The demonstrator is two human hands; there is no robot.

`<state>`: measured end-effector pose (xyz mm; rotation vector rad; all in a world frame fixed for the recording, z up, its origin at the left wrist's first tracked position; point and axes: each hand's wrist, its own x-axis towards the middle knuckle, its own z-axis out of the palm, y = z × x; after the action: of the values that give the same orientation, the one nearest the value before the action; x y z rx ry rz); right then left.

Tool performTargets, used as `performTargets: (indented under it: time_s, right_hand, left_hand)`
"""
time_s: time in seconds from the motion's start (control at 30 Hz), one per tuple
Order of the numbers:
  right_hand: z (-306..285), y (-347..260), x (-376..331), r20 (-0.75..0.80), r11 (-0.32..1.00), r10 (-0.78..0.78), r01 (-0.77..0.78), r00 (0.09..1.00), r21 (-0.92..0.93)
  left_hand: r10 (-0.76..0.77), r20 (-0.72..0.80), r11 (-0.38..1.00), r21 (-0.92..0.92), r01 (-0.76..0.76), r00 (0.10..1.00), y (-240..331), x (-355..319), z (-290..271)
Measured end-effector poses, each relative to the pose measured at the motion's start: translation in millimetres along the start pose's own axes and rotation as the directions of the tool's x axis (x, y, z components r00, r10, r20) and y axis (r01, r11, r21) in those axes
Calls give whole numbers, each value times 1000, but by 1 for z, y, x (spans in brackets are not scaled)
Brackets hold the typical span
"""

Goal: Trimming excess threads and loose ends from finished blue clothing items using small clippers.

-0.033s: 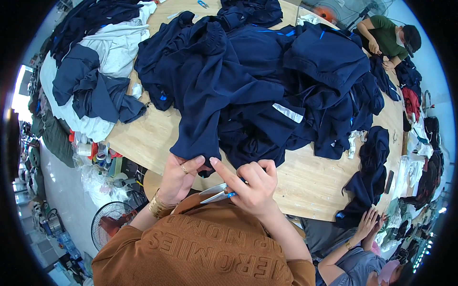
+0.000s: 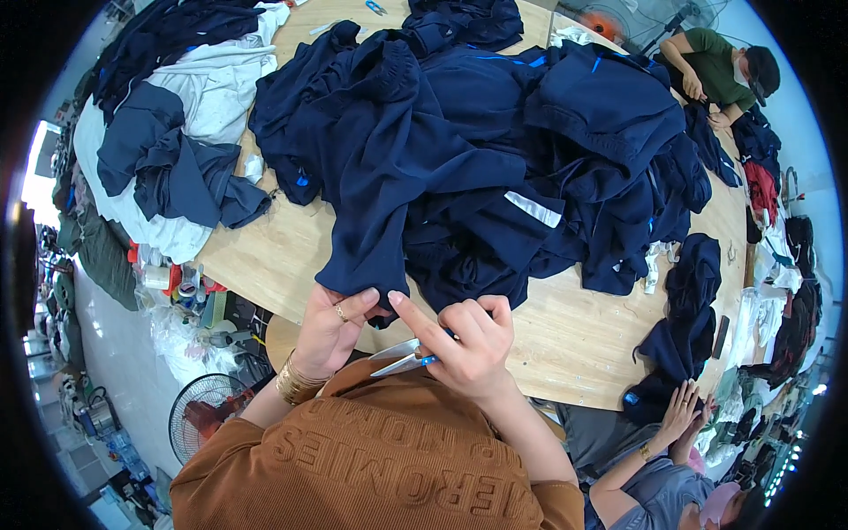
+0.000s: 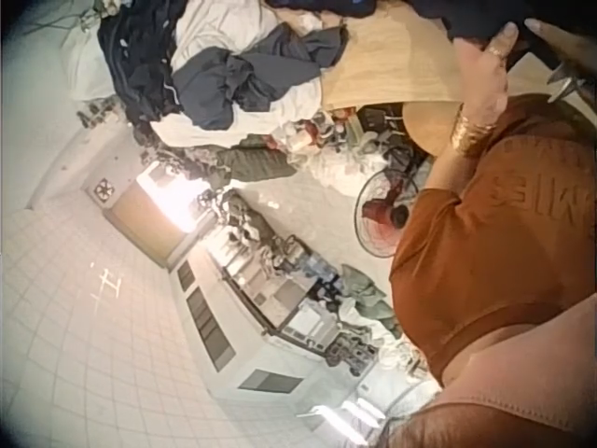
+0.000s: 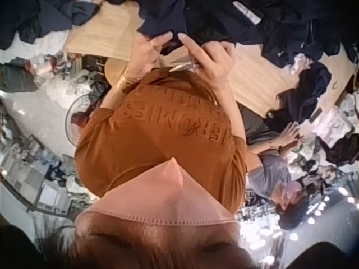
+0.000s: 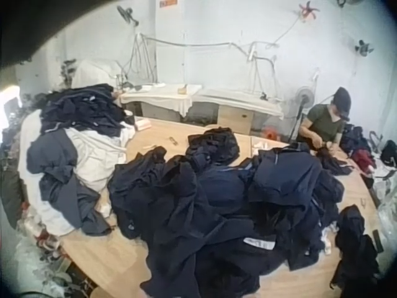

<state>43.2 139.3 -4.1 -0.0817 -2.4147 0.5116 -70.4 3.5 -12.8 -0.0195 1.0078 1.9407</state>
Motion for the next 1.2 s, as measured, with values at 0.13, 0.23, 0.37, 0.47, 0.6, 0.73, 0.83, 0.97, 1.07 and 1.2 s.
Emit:
performTargets:
  time_s: [0.13,0.23,0.37,0.47,0.6,0.73,0.83,0.97,1.07,1.2]
  right_hand:
    - [0,-1,2,-8,999,16,-16,1000,30]
    - [2,2,-4,-34,991,102,-98,994,92]
    - [18,31,-40,-12,855,486,-473,874,213]
    - [38,83,-113,-20,623,774,-755,633,202]
    - [46,129,-220,247,-300,950,-784,-191,544]
    - [46,126,-225,-304,277,886,-925,350,-258]
    - [27,102,-158,-66,541,839,-841,540,9]
    - [16,26,-50,401,221,659,-674,636,705]
    - [26,4,-21,328,466,618,-669,715,579]
    - [36,8,-25,95,725,479,-454,873,518]
  left_hand:
    - [-10,3,1000,-1,10,1000,0,0,-1]
    - [-19,45,1000,12,18,999,-2,2,-8]
    - [11,15,1000,16,-11,1000,-5,2,-15]
    - [27,11,999,24,-27,1000,-6,1,-14]
    - [28,5,999,41,-28,1000,-6,1,-13]
    - [22,-7,999,50,-21,1000,-10,1,-9]
    - [48,2,992,113,-48,999,-13,1,-3]
    - [87,-50,975,211,-74,995,-27,5,6]
    - [124,8,935,335,-120,992,-44,9,-11]
    - [117,60,851,509,-131,991,-38,-11,-8]
